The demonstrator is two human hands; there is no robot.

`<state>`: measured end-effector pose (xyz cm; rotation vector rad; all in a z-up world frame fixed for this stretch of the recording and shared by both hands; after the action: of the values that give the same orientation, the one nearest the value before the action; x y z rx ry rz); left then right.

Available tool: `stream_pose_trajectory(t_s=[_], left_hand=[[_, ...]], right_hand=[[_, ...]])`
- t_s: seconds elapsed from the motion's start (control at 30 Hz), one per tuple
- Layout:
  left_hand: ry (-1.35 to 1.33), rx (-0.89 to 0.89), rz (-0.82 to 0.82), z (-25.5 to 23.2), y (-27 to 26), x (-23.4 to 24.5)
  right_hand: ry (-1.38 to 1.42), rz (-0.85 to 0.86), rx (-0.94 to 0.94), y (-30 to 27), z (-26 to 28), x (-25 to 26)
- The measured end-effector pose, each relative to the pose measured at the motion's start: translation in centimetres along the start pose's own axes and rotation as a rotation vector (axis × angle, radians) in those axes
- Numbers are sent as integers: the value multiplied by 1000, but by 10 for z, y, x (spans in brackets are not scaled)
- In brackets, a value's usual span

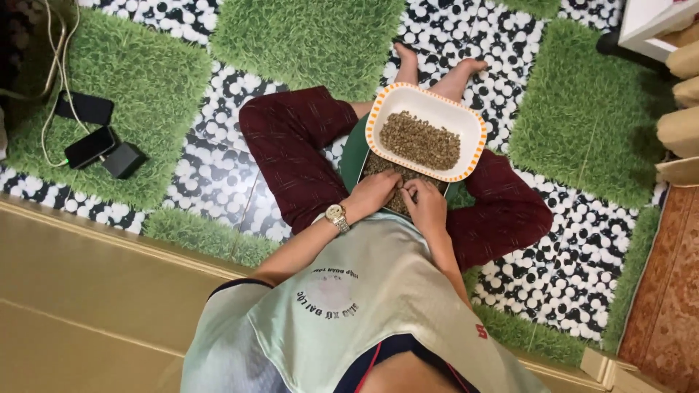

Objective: The person sorts green coffee beans by hand, transferring them from a tray into a bowl.

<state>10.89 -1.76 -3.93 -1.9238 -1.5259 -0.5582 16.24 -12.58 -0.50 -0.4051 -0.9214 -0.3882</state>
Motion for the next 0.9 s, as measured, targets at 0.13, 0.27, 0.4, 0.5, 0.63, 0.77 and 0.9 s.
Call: stream_pose_trajectory(t_s=[0.13, 0.27, 0.4, 0.5, 0.63, 0.77, 0.9], left_hand=[[-5, -40, -27, 6, 2, -9], [-119, -77, -46, 1, -3, 2], [-125, -122, -57, 4, 1, -4], [-167, -161, -74, 2, 0, -6], [-199, -224, -97, -7, -5, 0], [-279, -266, -118, -13, -13, 11], [-403, -301, -173, -23, -24, 29]], right_hand=[[-19, -50, 39, -4, -16, -12], [55, -82, 84, -13, -7, 10], [-44, -239, 155, -11, -37, 41], [-128, -371, 175, 1, -66, 73], [-47, -420, 164, 14, -24, 123], [-74, -259, 60, 30, -24, 94], [-53, -237, 160, 3, 0, 62]])
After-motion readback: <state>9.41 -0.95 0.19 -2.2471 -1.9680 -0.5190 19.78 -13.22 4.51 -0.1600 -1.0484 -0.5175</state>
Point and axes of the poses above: each hand's wrist, its own y-axis towards the middle knuckle, its own x-axis out of the back of the hand, z = x × y, the point moved 8 cm from there along y, towards the middle knuckle, and after that the axes turned 15 degrees about z, right-handed, at the moved point
